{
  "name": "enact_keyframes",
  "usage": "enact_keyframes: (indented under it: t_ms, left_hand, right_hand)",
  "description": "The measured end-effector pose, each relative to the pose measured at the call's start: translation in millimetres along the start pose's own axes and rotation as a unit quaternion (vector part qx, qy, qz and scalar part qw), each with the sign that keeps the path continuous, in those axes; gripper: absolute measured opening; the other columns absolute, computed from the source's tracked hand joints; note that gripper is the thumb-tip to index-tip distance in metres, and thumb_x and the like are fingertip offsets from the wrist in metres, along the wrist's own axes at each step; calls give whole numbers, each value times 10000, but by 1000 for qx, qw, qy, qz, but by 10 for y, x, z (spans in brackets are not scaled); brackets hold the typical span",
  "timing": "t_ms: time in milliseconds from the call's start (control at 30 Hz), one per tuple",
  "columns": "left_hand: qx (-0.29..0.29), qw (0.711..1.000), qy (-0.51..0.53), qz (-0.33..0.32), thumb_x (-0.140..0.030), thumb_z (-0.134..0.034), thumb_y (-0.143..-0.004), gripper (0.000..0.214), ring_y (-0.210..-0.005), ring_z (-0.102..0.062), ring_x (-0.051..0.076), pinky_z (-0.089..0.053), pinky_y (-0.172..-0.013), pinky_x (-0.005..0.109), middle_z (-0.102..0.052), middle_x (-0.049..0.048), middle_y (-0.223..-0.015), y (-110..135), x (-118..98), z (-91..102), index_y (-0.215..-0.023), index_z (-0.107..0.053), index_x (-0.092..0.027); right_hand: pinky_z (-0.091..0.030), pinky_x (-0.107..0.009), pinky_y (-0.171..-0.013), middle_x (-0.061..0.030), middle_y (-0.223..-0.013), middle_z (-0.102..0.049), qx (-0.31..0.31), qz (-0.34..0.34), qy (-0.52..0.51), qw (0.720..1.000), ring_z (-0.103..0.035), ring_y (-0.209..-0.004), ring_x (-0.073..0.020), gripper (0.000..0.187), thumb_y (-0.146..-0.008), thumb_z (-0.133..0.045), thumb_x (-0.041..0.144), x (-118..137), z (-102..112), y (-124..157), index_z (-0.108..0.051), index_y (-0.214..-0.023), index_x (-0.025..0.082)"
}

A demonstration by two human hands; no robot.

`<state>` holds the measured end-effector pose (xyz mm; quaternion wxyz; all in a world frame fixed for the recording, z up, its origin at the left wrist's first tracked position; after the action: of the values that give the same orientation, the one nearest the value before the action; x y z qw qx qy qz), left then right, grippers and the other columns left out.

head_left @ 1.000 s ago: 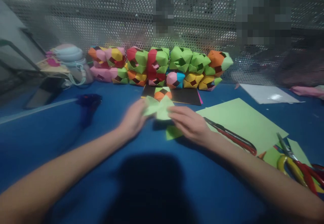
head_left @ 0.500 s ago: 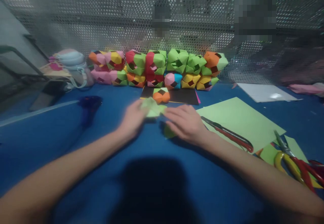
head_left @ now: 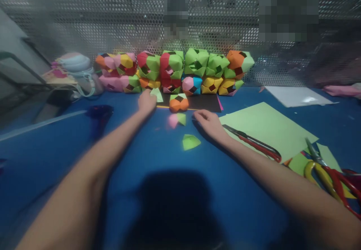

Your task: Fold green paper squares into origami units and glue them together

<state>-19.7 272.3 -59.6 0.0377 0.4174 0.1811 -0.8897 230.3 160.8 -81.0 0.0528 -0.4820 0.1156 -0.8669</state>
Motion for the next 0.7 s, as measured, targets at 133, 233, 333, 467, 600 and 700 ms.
enact_keyframes:
  t_ms: [133,233,333,467,600,700]
  left_hand:
    - [-50,998,-1,-48,-113,-524,-710,277,-1112,-491,280,-336,-990,422,-574,143,-1119,160,-98,183,-982,-558,-153]
    - [-26,985,26,-170,-131,-459,-778,234,-1065,-512,233,-374,-965,374,-570,118,-1100,524,-393,282,-982,-572,-157]
    - [112,960,22,-255,-194,-447,-829,204,-1013,-543,212,-414,-925,362,-613,92,-1037,1003,-669,121,-964,-598,-170]
    - [197,935,0,-295,-192,-474,-830,311,-1139,-504,219,-364,-1007,400,-585,99,-1203,1410,-833,-91,-1123,-578,-176]
    - [203,928,-26,-310,-134,-442,-834,366,-1171,-479,235,-357,-1006,435,-545,103,-1288,1445,-820,-239,-1173,-570,-189]
    - [183,928,-44,-321,-140,-433,-842,321,-1095,-504,241,-384,-964,428,-577,115,-1237,1396,-791,-254,-1104,-617,-168]
  right_hand:
    - [-456,-332,-732,-64,-856,-695,4,8,4,1000,-615,-782,-194,237,-807,-504,345,42,-5,14,-667,-797,173]
    - [-441,-315,-720,-57,-835,-690,12,6,8,1000,-605,-773,-192,256,-819,-493,352,42,-13,12,-672,-798,171]
    - [-428,-309,-717,-53,-816,-685,29,10,12,999,-597,-763,-190,340,-853,-457,422,49,-40,16,-676,-803,168]
    - [-432,-298,-739,-52,-817,-687,91,23,-12,995,-602,-767,-175,427,-885,-405,474,160,-92,73,-667,-775,155]
    - [-444,-283,-695,-39,-806,-681,206,52,4,977,-589,-729,-155,375,-874,-435,448,372,-175,242,-670,-800,165]
    - [-428,-265,-628,-21,-761,-670,258,95,70,959,-563,-663,-139,214,-783,-585,349,483,-220,388,-686,-850,172]
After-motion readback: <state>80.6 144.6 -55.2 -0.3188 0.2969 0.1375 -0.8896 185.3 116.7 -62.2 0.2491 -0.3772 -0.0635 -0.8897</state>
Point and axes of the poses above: each hand's wrist, its own y-axis away from the middle knuckle, its own z-axis out of the back of the hand, x = y × z, the point moved 9 cm from there along -y, towards the middle knuckle
